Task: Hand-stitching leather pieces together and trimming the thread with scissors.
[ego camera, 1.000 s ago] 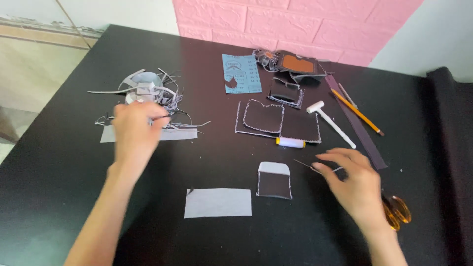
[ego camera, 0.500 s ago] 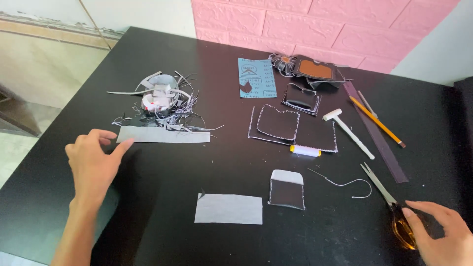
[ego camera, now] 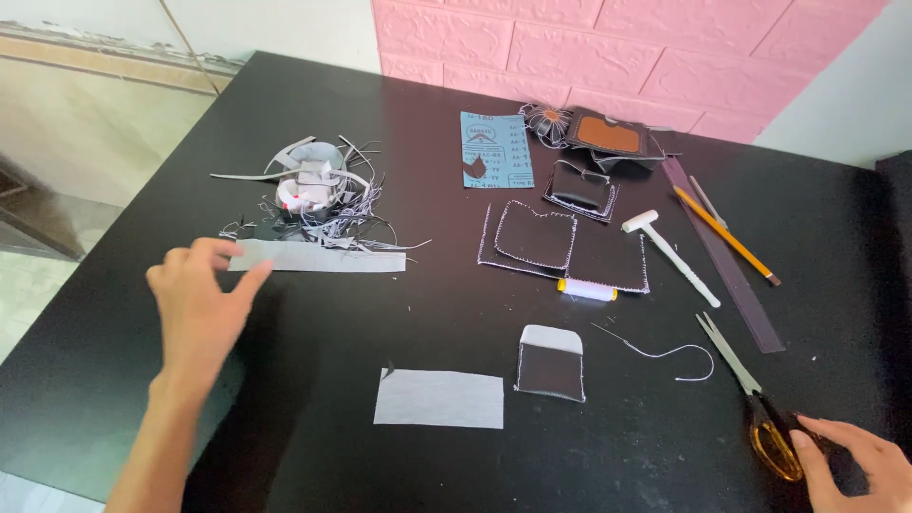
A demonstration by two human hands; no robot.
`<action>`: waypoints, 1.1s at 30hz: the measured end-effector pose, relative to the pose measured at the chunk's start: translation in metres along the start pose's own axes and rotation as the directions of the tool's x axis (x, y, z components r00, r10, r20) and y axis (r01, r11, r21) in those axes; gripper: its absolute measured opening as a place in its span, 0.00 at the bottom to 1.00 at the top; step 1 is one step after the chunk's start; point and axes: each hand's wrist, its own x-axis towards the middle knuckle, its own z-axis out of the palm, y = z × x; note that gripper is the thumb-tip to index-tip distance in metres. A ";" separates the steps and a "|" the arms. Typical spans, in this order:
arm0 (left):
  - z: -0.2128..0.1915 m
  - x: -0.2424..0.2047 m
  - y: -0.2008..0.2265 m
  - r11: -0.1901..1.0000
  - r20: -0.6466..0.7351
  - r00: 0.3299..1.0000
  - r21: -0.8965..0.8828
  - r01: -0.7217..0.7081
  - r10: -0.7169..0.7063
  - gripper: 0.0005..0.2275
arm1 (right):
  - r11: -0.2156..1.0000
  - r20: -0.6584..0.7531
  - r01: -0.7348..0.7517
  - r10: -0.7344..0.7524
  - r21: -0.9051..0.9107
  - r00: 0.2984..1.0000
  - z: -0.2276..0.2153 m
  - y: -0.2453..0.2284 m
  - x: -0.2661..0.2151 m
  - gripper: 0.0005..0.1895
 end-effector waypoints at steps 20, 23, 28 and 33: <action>-0.006 -0.035 0.034 0.995 0.132 0.987 0.026 -0.098 0.094 0.12 | 0.993 0.171 -0.107 0.115 -0.059 0.978 0.014 0.016 0.003 0.11; -0.014 -0.020 0.023 1.000 0.108 0.994 0.018 0.001 -0.003 0.10 | 0.989 0.237 -0.126 0.142 -0.080 0.961 0.017 0.034 0.005 0.15; -0.018 0.015 0.013 0.972 0.179 0.961 -0.062 0.225 -0.211 0.12 | 0.967 0.380 -0.155 0.222 -0.200 0.898 0.041 0.095 0.005 0.23; 0.015 0.057 -0.015 0.999 0.092 0.995 -0.023 0.026 -0.024 0.11 | 0.963 0.448 -0.008 0.134 -0.271 0.884 0.075 0.167 0.006 0.30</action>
